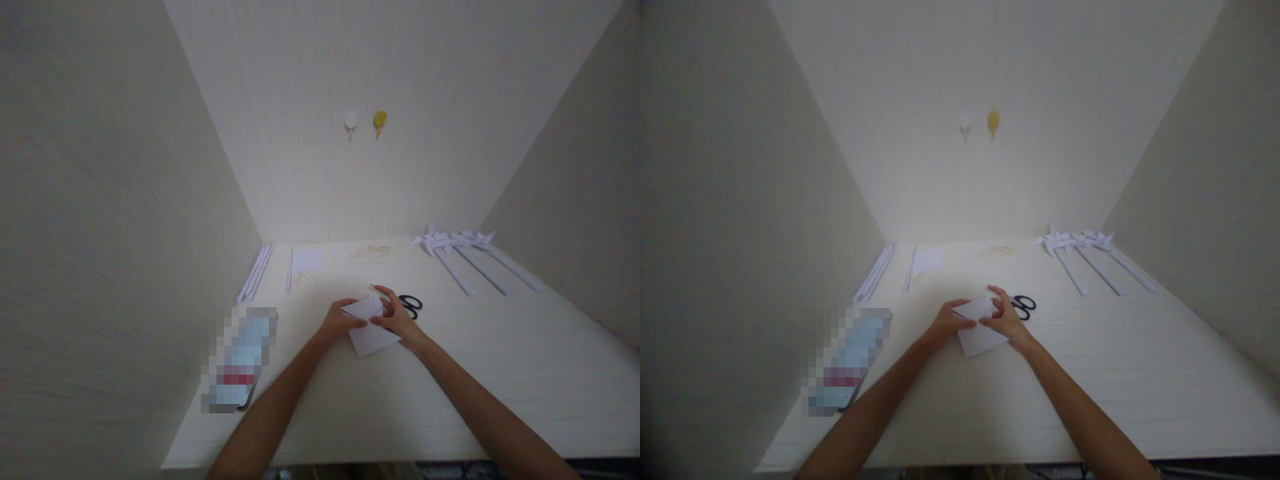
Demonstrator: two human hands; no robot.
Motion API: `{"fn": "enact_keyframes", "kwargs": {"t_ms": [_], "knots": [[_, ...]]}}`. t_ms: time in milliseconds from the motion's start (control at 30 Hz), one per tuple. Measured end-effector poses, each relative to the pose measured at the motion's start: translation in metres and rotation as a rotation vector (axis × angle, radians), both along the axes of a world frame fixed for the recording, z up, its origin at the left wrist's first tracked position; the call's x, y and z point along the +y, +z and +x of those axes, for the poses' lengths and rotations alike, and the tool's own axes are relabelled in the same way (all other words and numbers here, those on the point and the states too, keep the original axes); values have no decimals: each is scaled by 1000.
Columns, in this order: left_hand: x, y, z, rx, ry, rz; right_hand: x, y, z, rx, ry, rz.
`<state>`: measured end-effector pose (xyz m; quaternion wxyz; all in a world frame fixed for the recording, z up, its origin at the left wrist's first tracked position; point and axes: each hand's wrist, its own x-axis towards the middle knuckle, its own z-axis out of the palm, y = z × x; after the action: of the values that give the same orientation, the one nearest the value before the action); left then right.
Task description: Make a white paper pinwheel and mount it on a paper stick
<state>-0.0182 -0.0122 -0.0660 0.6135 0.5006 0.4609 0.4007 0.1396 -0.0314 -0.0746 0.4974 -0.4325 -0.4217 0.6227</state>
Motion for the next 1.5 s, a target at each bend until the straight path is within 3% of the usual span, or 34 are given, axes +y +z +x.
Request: {"fn": "enact_keyframes", "kwargs": {"t_ms": [167,267,500,700,900,1267,1500], "knots": [[2,-3,2,-115,87,-16,2,-2,-1,170,-71,-16],[4,-8,2,-161,213,-12,3,-3,-1,244,-122,-2],[7,-15,-3,-242,376,81,2,-3,-2,207,-154,230],[8,-16,-2,-214,394,123,2,-11,-3,-43,-64,323],[6,-13,-2,-182,368,116,4,-21,-6,-172,27,319],[4,-9,-1,-97,340,129,4,-19,-7,-383,-148,291],[2,-9,1,7,341,178,8,-21,-11,-345,-209,274]]}}
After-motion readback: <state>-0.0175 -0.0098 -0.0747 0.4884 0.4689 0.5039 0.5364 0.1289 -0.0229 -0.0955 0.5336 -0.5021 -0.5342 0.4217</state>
